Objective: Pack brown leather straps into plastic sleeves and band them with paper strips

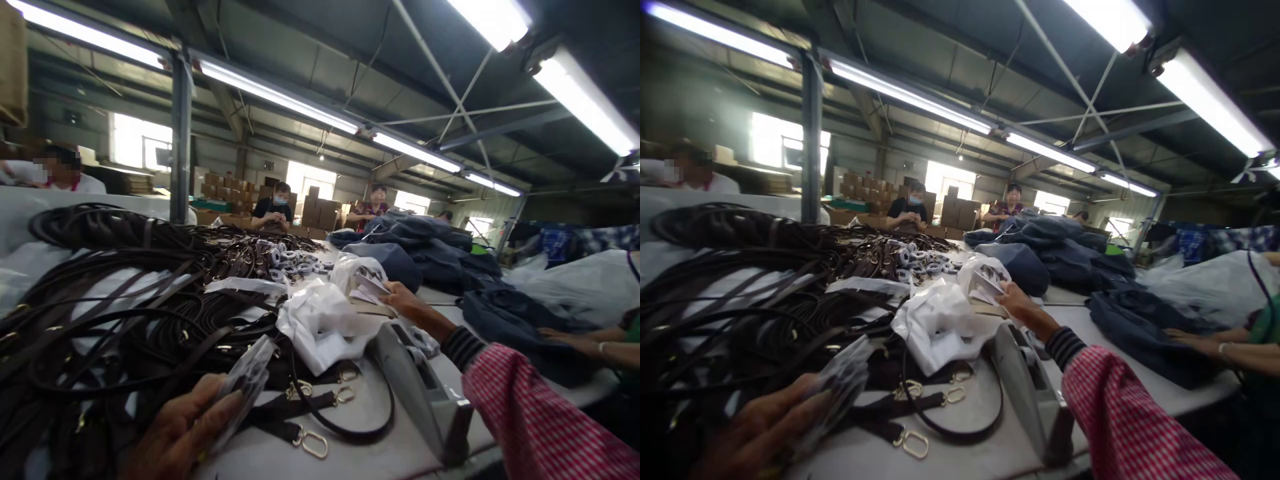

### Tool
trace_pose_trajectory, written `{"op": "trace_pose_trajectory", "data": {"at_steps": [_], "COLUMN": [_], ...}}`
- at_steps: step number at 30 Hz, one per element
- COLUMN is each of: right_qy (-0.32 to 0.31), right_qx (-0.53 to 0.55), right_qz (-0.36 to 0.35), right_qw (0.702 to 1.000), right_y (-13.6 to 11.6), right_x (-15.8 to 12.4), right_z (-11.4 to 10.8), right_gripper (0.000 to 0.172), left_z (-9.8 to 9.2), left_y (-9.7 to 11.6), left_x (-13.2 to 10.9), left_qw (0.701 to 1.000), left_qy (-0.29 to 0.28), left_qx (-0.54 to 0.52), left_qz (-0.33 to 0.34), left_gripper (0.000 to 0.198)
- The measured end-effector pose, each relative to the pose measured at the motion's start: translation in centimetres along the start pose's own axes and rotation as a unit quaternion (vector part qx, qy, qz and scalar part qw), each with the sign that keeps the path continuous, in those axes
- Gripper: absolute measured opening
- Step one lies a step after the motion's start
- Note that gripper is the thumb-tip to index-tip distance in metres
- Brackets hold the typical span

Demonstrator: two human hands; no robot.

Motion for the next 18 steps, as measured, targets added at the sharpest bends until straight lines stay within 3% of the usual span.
{"op": "trace_pose_trajectory", "data": {"at_steps": [4,7,8,10,13,15,18], "right_qy": [0.043,0.088,0.071,-0.023,-0.192,-0.23,-0.227], "right_qx": [0.063,0.131,0.183,0.313,0.424,0.405,0.318], "right_qz": [0.024,0.027,0.014,-0.024,-0.064,-0.088,-0.118], "right_qw": [0.997,0.987,0.981,0.949,0.883,0.881,0.913], "right_y": [-2.1,-5.0,-6.3,-9.8,-14.9,-16.7,-17.3], "right_x": [-4.5,-6.4,-7.0,-8.5,-12.4,-14.5,-14.8], "right_z": [0.8,0.8,1.5,4.5,10.4,13.2,16.1], "right_gripper": [0.038,0.035,0.034,0.036,0.04,0.037,0.028], "left_z": [0.1,2.6,4.0,6.0,6.7,6.2,5.2], "left_y": [-0.2,0.8,1.0,0.4,-1.5,-2.3,-2.8], "left_x": [-3.7,-5.4,-5.8,-5.8,-3.6,-1.6,1.4], "left_qw": [0.997,0.959,0.932,0.878,0.844,0.841,0.842], "left_qy": [-0.021,-0.046,-0.069,-0.103,-0.14,-0.164,-0.202], "left_qx": [0.079,0.254,0.316,0.411,0.471,0.476,0.466], "left_qz": [0.001,0.116,0.166,0.223,0.213,0.199,0.18], "left_gripper": [0.043,0.021,0.014,0.01,0.013,0.016,0.02]}}
Point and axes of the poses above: each hand's wrist, its own x-axis towards the middle knuckle, its own z-axis out of the palm, y = z × x, the point moved 10 cm from there along x, towards the middle knuckle, and after that the axes turned 9 degrees about -y, right-handed, at the moved point
